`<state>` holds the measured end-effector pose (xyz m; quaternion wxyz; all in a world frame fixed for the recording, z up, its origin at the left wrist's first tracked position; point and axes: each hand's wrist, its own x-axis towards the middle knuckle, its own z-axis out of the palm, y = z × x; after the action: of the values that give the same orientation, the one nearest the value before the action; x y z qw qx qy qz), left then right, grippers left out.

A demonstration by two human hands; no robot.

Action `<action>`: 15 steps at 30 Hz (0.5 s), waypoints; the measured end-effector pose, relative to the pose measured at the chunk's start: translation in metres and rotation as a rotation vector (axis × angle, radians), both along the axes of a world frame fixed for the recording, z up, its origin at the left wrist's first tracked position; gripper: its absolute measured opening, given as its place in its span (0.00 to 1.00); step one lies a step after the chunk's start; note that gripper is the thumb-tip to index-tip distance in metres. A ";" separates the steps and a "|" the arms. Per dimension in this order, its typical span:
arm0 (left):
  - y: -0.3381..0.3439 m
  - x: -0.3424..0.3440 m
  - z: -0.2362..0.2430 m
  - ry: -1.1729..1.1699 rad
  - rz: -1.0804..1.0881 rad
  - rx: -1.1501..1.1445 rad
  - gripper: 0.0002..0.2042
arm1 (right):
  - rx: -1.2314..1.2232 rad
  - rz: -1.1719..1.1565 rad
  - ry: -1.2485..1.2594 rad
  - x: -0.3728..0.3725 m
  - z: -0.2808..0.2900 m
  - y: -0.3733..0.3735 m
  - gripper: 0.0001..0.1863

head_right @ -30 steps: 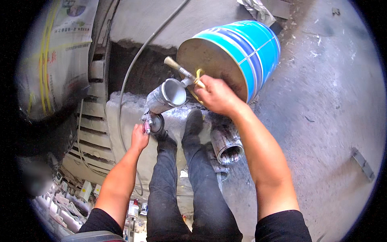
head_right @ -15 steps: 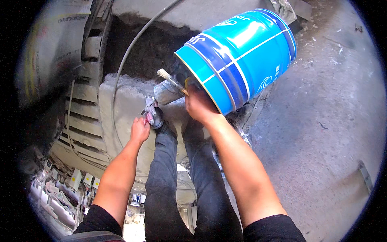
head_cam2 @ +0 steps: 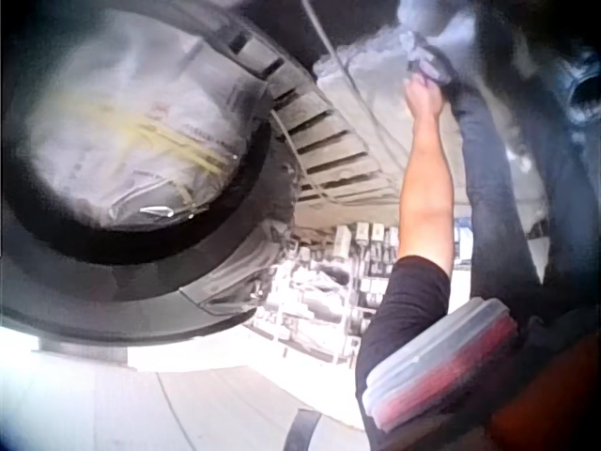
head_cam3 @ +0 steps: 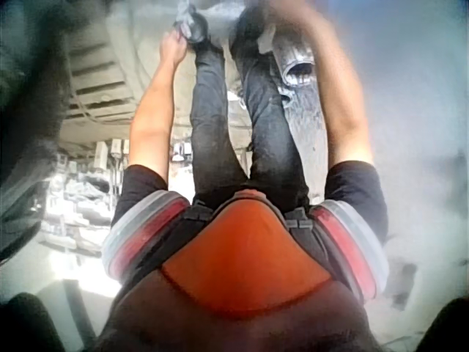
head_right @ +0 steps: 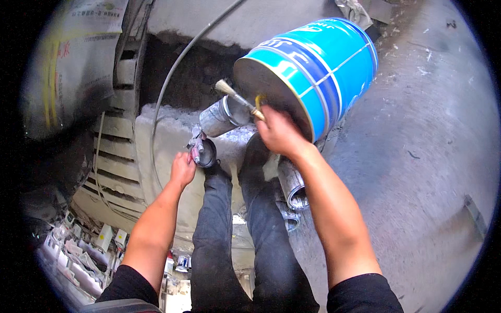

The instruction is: The person pours liquids from several containers into a spray gun reservoir and uses a brush to stir the mixture and wipe the rim of the cup.

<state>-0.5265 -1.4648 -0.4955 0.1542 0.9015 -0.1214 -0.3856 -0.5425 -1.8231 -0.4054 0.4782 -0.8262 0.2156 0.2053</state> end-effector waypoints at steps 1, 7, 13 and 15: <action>-0.007 0.002 0.006 -0.036 0.005 -0.046 0.05 | 0.075 -0.032 0.032 0.002 0.011 -0.014 0.07; -0.055 0.016 0.036 -0.138 0.002 -0.311 0.02 | 0.323 -0.260 0.149 0.000 0.072 -0.103 0.04; -0.092 0.026 0.077 -0.111 -0.005 -0.465 0.04 | 0.127 -0.312 0.053 -0.015 0.105 -0.194 0.04; -0.101 0.031 0.094 -0.053 -0.018 -0.465 0.05 | 0.012 -0.343 0.031 -0.024 0.111 -0.234 0.03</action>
<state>-0.4957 -1.5655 -0.4018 0.3509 0.8504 -0.2191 -0.3251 -0.5666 -2.0573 -0.2949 0.5079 -0.7711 0.3597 0.1347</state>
